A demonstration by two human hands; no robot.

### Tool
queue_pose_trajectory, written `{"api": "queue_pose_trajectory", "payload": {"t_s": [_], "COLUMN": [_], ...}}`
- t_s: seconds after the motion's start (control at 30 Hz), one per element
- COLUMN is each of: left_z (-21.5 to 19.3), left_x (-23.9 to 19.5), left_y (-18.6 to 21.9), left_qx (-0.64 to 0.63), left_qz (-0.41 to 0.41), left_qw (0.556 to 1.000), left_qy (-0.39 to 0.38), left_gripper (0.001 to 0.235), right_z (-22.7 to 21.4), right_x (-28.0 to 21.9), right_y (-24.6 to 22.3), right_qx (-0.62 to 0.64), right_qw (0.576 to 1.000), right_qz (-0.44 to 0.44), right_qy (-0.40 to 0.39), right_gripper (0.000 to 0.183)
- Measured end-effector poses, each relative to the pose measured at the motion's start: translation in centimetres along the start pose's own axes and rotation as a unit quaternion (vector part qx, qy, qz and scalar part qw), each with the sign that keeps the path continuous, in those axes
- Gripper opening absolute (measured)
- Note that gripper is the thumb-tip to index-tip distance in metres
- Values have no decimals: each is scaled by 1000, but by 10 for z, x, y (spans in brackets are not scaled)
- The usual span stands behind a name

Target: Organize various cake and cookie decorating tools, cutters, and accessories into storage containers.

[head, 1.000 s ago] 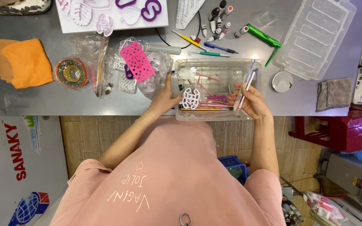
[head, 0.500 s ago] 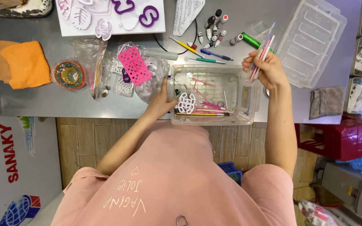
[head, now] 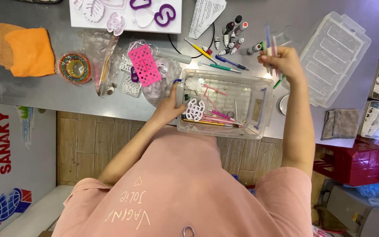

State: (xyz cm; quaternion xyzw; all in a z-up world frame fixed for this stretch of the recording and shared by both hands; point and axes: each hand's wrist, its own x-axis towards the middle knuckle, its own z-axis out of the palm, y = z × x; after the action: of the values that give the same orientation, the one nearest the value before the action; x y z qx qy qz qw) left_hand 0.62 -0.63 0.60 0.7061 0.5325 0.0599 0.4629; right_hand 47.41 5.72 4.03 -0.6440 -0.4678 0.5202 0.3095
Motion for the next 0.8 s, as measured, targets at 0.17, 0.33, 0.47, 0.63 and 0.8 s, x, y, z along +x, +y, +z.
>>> {"api": "queue_pose_trajectory", "payload": {"t_s": [0.17,0.33,0.47,0.63,0.8], "left_z": [3,6,7,7,3], "left_x": [1,1,1,3,1], "left_y": [-4,-6,-6,-8,-4], "left_qx": [-3,12,0,5,-7], "left_qz": [1,-21,-14,-21,-17], "left_qw": [1000,1000,1000,1000,1000], "left_qy": [8,-2,5,2,3], "left_gripper": [105,104,103,103,103], "right_z": [9,16,9,64,156], "right_x": [25,37,15,-78,-95], "right_y": [45,70,50,-31,13], "right_qx": [-244,-449,-529,-486,-357], "right_qw": [969,892,846,873,884], "right_qz": [28,49,24,23,51], "right_qy": [-43,-28,62,34,-298], "right_gripper": [26,31,35,12,44]}}
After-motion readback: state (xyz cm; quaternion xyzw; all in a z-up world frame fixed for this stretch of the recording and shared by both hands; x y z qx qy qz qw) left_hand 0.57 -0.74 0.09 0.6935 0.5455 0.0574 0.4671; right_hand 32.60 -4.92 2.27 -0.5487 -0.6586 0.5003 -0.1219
